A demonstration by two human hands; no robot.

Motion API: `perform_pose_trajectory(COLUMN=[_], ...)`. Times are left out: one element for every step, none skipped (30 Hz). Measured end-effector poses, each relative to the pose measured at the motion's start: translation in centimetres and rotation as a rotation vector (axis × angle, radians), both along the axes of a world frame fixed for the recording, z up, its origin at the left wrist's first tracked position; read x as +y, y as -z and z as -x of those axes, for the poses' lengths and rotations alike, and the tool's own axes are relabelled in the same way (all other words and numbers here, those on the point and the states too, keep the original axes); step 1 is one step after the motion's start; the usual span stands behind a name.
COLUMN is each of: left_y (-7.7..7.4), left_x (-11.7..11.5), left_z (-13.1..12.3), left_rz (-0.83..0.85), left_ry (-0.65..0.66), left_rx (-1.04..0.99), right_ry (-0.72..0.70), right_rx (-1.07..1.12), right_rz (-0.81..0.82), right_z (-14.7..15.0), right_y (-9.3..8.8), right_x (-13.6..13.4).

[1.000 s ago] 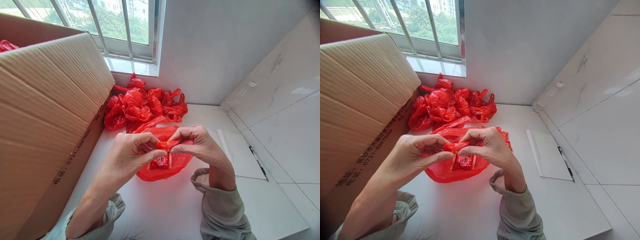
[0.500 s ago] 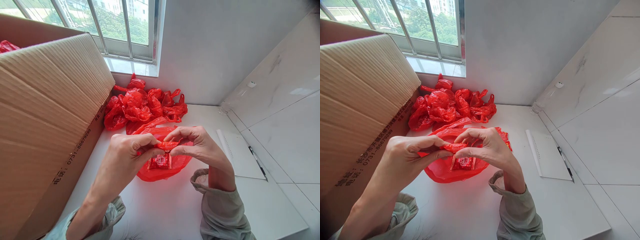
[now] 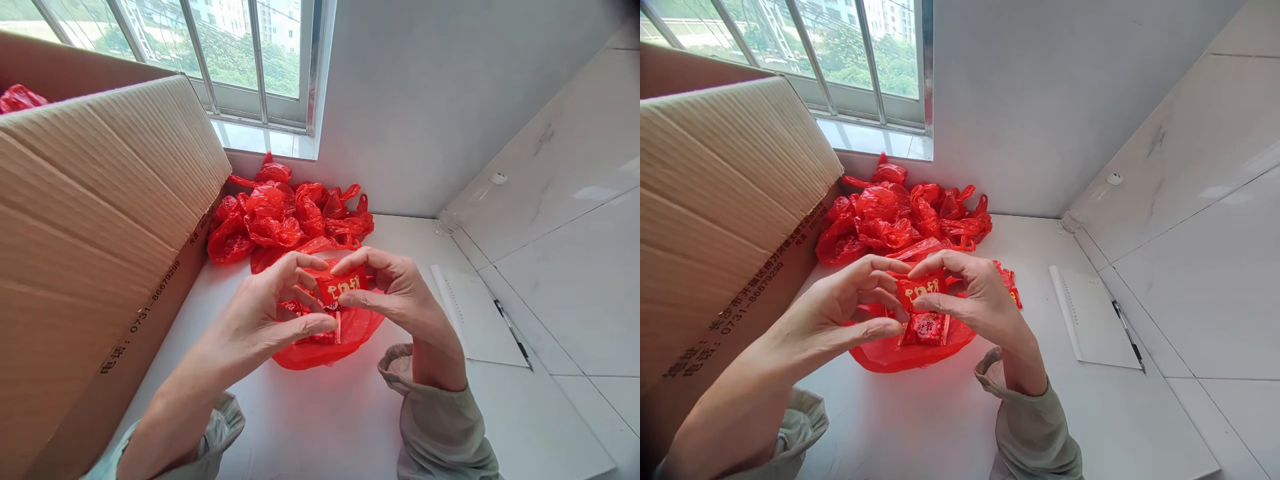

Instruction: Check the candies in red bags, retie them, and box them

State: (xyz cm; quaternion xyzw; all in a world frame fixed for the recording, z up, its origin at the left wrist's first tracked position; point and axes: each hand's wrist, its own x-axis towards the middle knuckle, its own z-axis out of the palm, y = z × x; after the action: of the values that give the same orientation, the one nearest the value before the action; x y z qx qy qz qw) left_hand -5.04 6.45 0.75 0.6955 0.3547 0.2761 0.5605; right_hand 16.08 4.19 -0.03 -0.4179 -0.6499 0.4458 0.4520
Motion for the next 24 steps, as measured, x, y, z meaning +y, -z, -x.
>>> perform_pose_trajectory(left_y=[0.18,0.4,0.62,0.81,0.97,1.07,1.11,1.12,1.09,1.04,0.99,0.94,0.9,0.87,0.84,0.81,0.78,0.72,0.65,0.57,0.48,0.39,0.32,0.27], left_x=[0.12,0.22,0.3,0.34,0.36,0.35,0.32,0.28,0.24,0.2,0.18,0.16,0.16,0.15,0.15,0.14,0.12,0.1,0.08,0.06,0.04,0.04,0.05,0.07], left_z=[0.03,0.03,0.01,-0.04,-0.09,-0.13,-0.15,-0.16,-0.15,-0.12,-0.1,-0.07,-0.05,-0.03,-0.03,-0.03,-0.04,-0.04,-0.04,-0.03,0.0,0.03,0.08,0.15], left_rz=[0.028,0.04,0.045,0.047,0.049,0.049,0.047,0.049,0.052,0.058,0.062,0.065,0.065,0.064,0.06,0.057,0.053,0.05,0.05,0.053,0.057,0.063,0.069,0.072], left_ry=[0.006,0.002,-0.006,-0.013,-0.022,-0.031,-0.043,-0.055,-0.067,-0.077,-0.086,-0.091,-0.094,-0.096,-0.1,-0.103,-0.103,-0.101,-0.098,-0.093,-0.086,-0.078,-0.069,-0.057], left_rx=[-0.041,-0.072,-0.098,-0.12,-0.139,-0.154,-0.16,-0.16,-0.158,-0.154,-0.156,-0.158,-0.162,-0.161,-0.159,-0.155,-0.152,-0.152,-0.156,-0.161,-0.165,-0.17,-0.173,-0.175], right_ry=[0.0,-0.001,-0.006,-0.012,-0.019,-0.028,-0.04,-0.048,-0.053,-0.052,-0.042,-0.023,0.001,0.023,0.039,0.05,0.055,0.059,0.064,0.072,0.079,0.087,0.093,0.1], right_rx=[-0.008,-0.014,-0.016,-0.017,-0.017,-0.012,-0.003,0.008,0.025,0.045,0.063,0.074,0.074,0.069,0.061,0.053,0.051,0.053,0.056,0.058,0.057,0.054,0.051,0.05], right_rz=[-0.012,-0.022,-0.026,-0.025,-0.02,-0.009,0.008,0.029,0.05,0.068,0.076,0.075,0.064,0.048,0.032,0.021,0.014,0.011,0.01,0.01,0.011,0.013,0.013,0.011], right_z=[0.09,0.18,0.26,0.33,0.38,0.39,0.37,0.32,0.26,0.18,0.11,0.05,0.01,0.0,0.01,0.04,0.09,0.15,0.2,0.25,0.28,0.29,0.28,0.26], right_y=[-0.03,-0.04,-0.03,-0.01,0.03,0.08,0.14,0.2,0.25,0.29,0.31,0.32,0.3,0.26,0.21,0.15,0.08,0.01,-0.05,-0.1,-0.14,-0.16,-0.16,-0.15], right_x=[-0.05,-0.08,-0.09,-0.1,-0.09,-0.07,-0.04,-0.01,0.02,0.04,0.06,0.07,0.06,0.04,0.0,-0.05,-0.11,-0.17,-0.24,-0.3,-0.36,-0.4,-0.42,-0.42])
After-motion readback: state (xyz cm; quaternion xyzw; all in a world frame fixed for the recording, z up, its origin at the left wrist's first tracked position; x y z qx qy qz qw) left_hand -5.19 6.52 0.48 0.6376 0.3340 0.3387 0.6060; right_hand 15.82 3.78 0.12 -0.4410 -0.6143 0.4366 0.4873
